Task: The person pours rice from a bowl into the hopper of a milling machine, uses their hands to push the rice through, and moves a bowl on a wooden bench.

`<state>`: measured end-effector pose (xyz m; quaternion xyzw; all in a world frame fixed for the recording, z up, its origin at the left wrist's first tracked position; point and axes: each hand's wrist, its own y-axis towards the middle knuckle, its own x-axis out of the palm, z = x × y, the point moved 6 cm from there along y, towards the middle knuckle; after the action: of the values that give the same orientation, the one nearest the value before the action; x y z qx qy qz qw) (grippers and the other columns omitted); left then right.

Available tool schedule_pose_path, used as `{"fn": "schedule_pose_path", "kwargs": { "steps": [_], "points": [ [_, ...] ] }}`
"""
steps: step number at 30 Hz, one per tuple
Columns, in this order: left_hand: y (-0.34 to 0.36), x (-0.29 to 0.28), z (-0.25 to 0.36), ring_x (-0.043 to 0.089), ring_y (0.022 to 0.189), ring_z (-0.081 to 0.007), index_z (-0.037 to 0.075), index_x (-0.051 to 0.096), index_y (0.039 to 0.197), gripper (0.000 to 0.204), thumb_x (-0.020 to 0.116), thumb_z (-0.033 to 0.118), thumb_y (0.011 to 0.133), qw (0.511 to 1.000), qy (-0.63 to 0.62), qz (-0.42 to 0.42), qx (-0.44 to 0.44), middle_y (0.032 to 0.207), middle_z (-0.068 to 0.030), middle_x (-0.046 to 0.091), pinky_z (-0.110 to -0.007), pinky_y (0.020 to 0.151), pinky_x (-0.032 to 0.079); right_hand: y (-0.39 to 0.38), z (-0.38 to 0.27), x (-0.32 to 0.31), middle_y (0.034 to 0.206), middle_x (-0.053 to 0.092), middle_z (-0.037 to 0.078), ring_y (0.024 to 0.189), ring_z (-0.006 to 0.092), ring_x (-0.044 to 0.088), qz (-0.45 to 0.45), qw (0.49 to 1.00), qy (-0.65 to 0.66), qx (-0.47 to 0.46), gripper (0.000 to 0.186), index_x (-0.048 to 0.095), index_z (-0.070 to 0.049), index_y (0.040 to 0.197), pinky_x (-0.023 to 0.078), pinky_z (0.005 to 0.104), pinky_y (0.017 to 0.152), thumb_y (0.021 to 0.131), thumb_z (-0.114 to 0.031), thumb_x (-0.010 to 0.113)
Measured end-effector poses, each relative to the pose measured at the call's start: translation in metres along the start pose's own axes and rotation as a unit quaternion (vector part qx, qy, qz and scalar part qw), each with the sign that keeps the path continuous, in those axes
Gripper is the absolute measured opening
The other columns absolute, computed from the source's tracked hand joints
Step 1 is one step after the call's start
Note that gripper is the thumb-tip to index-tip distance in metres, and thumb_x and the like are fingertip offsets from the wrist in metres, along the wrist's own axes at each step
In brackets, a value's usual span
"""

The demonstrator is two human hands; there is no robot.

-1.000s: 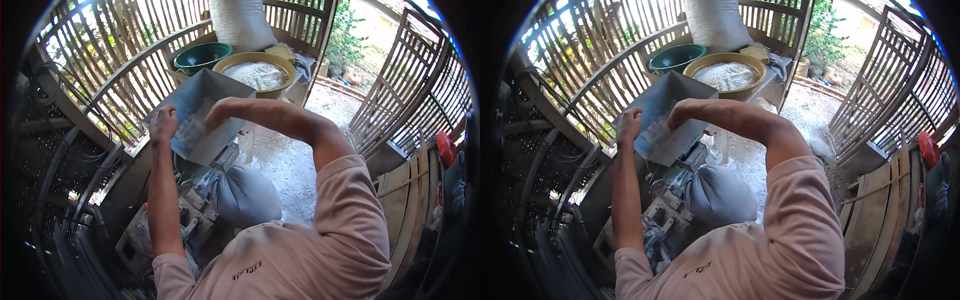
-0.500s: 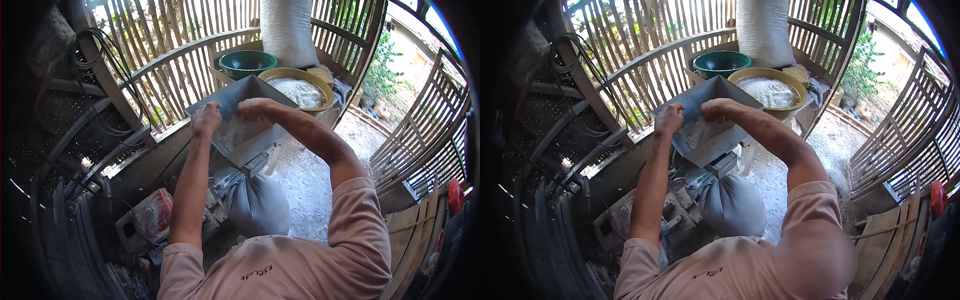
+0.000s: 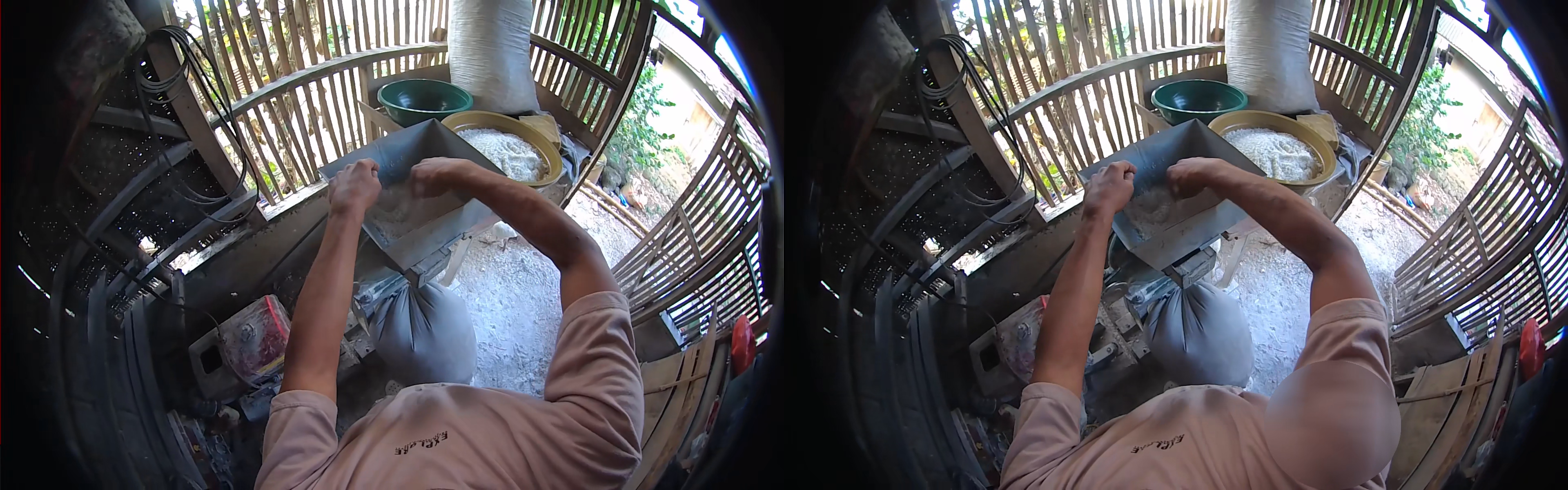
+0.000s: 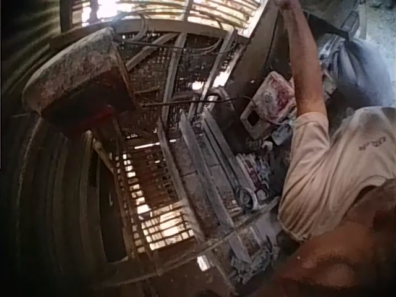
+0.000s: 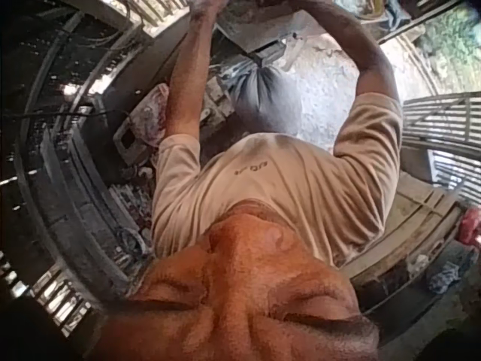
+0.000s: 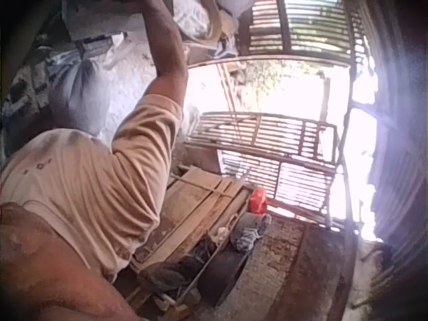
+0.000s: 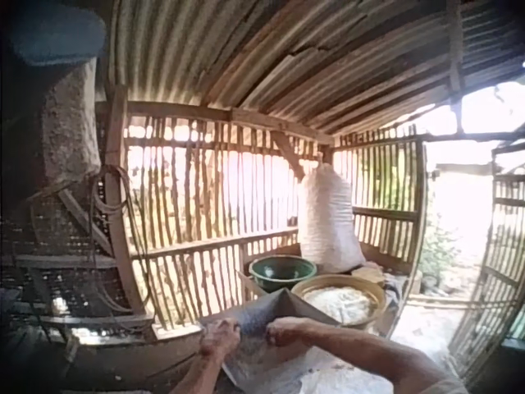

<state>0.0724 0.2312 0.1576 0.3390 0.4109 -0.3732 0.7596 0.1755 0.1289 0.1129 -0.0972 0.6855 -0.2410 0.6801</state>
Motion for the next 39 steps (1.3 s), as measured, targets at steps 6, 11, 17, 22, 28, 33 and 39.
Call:
{"fn": "schedule_pose_path", "kwargs": {
  "steps": [6, 11, 17, 22, 28, 33, 39],
  "points": [
    [0.003, -0.001, 0.003, 0.060, 0.104, -0.0349, 0.018, 0.065, 0.109, 0.029, 0.047, 0.027, 0.089, 1.000, 0.000, -0.004, 0.005, 0.111, -0.0145, 0.064, -0.043, 0.092, 0.046, -0.002, 0.009, 0.023, 0.099, 0.068, 0.014, 0.095, 0.0259, 0.065, 0.018, 0.998, -0.011, 0.057, 0.026, 0.069, -0.005, 0.098, 0.053, 0.0385, 0.077, 0.076, -0.015, 0.059],
    [0.001, -0.001, 0.004, 0.060, 0.104, -0.0349, 0.018, 0.066, 0.108, 0.028, 0.047, 0.027, 0.089, 1.000, -0.001, -0.005, 0.001, 0.110, -0.0147, 0.064, -0.043, 0.092, 0.045, 0.017, 0.035, 0.006, 0.102, 0.067, 0.014, 0.096, 0.0278, 0.064, 0.045, 0.974, 0.113, 0.191, 0.030, 0.069, -0.004, 0.098, 0.051, 0.0390, 0.081, 0.081, -0.026, 0.057],
    [0.001, -0.003, -0.004, 0.060, 0.103, -0.0340, 0.021, 0.068, 0.105, 0.025, 0.051, 0.027, 0.086, 1.000, -0.012, 0.007, -0.016, 0.109, -0.0147, 0.064, -0.044, 0.093, 0.045, 0.037, -0.027, -0.013, 0.100, 0.066, 0.017, 0.097, 0.0319, 0.062, 0.012, 0.999, 0.019, 0.042, 0.032, 0.068, -0.005, 0.098, 0.050, 0.0419, 0.083, 0.083, -0.031, 0.056],
    [-0.001, -0.010, -0.008, 0.056, 0.109, -0.0342, 0.009, 0.053, 0.124, 0.045, 0.042, 0.007, 0.080, 0.986, -0.103, 0.132, 0.018, 0.117, -0.0182, 0.060, -0.042, 0.095, 0.043, 0.054, -0.027, -0.040, 0.103, 0.065, 0.018, 0.101, 0.0305, 0.061, 0.190, 0.978, 0.087, 0.004, 0.036, 0.067, -0.005, 0.098, 0.048, 0.0405, 0.084, 0.081, -0.036, 0.059],
    [-0.001, -0.008, -0.013, 0.055, 0.113, -0.0319, 0.006, 0.056, 0.120, 0.045, 0.041, 0.003, 0.078, 0.982, -0.111, 0.152, 0.026, 0.121, -0.0170, 0.058, -0.040, 0.098, 0.042, 0.020, 0.043, -0.045, 0.107, 0.066, 0.012, 0.100, 0.0256, 0.064, 0.192, 0.950, 0.028, 0.246, 0.031, 0.069, -0.009, 0.100, 0.051, 0.0370, 0.085, 0.076, -0.028, 0.061],
    [0.000, -0.005, 0.006, 0.054, 0.112, -0.0314, 0.004, 0.059, 0.114, 0.040, 0.044, 0.002, 0.077, 0.982, -0.124, 0.132, 0.046, 0.117, -0.0183, 0.059, -0.040, 0.097, 0.042, 0.039, 0.028, -0.018, 0.098, 0.066, 0.020, 0.098, 0.0316, 0.062, 0.143, 0.980, 0.003, 0.141, 0.026, 0.068, -0.003, 0.093, 0.049, 0.0402, 0.084, 0.077, -0.023, 0.060],
    [0.000, -0.012, -0.006, 0.058, 0.102, -0.0374, 0.003, 0.060, 0.112, 0.039, 0.043, 0.002, 0.077, 0.981, -0.130, 0.144, 0.025, 0.109, -0.0226, 0.061, -0.043, 0.090, 0.046, 0.048, -0.035, -0.066, 0.094, 0.065, 0.021, 0.093, 0.0357, 0.062, 0.311, 0.942, 0.119, -0.053, 0.028, 0.066, -0.001, 0.089, 0.049, 0.0428, 0.078, 0.075, -0.024, 0.063]
  ]
}}
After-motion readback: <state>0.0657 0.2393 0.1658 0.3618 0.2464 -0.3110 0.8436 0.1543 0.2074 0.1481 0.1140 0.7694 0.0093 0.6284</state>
